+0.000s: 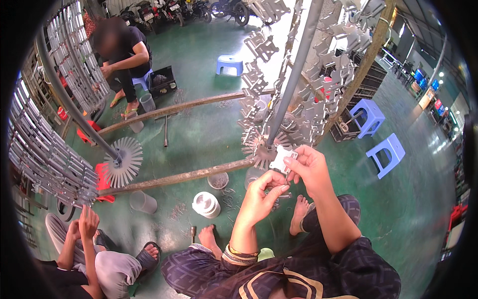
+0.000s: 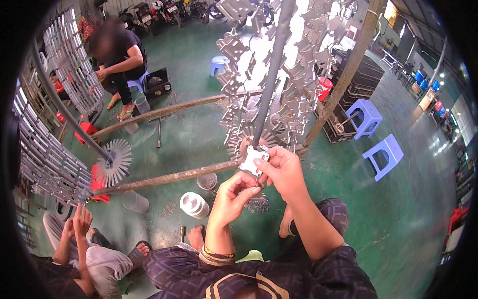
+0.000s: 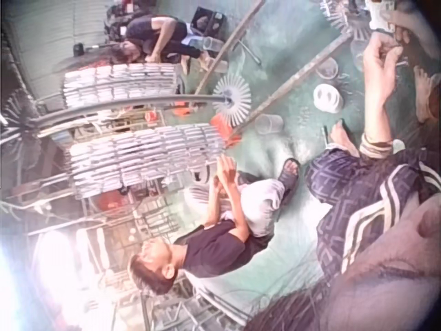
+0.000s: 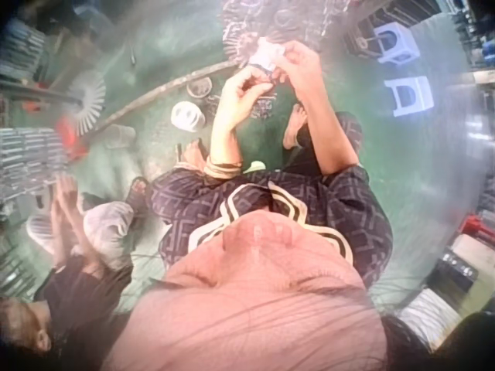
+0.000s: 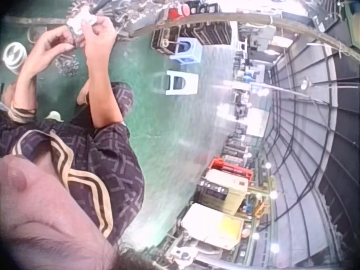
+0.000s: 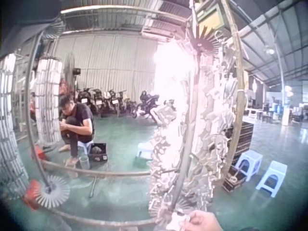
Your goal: The person sits on the floor and repeatedly picks up small metal components and wire ties, then attaches the components to a vertical metal rack using the ties. The person works one at a time, securing each piece to the rack structure.
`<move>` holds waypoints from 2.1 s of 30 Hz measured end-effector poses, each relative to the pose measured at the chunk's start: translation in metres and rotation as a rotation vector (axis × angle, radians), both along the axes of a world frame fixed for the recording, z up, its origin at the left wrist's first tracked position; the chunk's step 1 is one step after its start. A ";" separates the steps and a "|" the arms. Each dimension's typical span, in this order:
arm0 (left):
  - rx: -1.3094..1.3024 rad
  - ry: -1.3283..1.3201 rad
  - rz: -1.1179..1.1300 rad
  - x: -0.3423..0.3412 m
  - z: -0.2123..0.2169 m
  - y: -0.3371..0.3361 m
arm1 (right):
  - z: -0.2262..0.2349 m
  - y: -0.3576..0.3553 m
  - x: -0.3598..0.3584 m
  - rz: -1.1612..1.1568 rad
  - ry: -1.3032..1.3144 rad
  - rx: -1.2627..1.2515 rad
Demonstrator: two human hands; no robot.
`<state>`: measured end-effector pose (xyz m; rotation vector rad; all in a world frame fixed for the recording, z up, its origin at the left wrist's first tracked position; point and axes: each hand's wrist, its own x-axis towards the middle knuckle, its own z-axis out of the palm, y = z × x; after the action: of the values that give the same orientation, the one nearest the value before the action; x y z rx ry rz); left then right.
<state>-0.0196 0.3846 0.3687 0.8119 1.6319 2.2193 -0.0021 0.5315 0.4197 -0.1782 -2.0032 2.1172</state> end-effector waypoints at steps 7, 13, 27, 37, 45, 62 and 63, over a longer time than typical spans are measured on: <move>-0.055 0.128 0.152 0.012 0.008 0.015 | 0.013 0.000 0.018 -0.109 0.057 0.106; -0.014 0.175 0.118 0.009 0.001 0.027 | 0.006 0.004 0.030 -0.233 0.275 0.227; -1.265 0.587 0.451 -0.082 -0.132 0.085 | 0.008 0.071 0.041 -0.170 0.429 0.649; -1.487 0.306 0.428 -0.111 -0.131 0.128 | 0.003 0.103 0.050 -0.252 0.388 0.593; -1.365 0.401 0.491 -0.102 -0.140 0.124 | 0.007 0.115 0.055 -0.280 0.427 0.619; -1.130 0.729 0.372 -0.065 -0.120 0.091 | 0.006 0.123 0.059 -0.308 0.466 0.626; -1.128 0.705 0.342 -0.063 -0.112 0.092 | 0.005 0.123 0.059 -0.307 0.463 0.618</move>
<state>-0.0825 0.4763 0.2568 0.9984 3.0017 0.7453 0.0573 0.6550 0.4251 0.0972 -2.0584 1.1540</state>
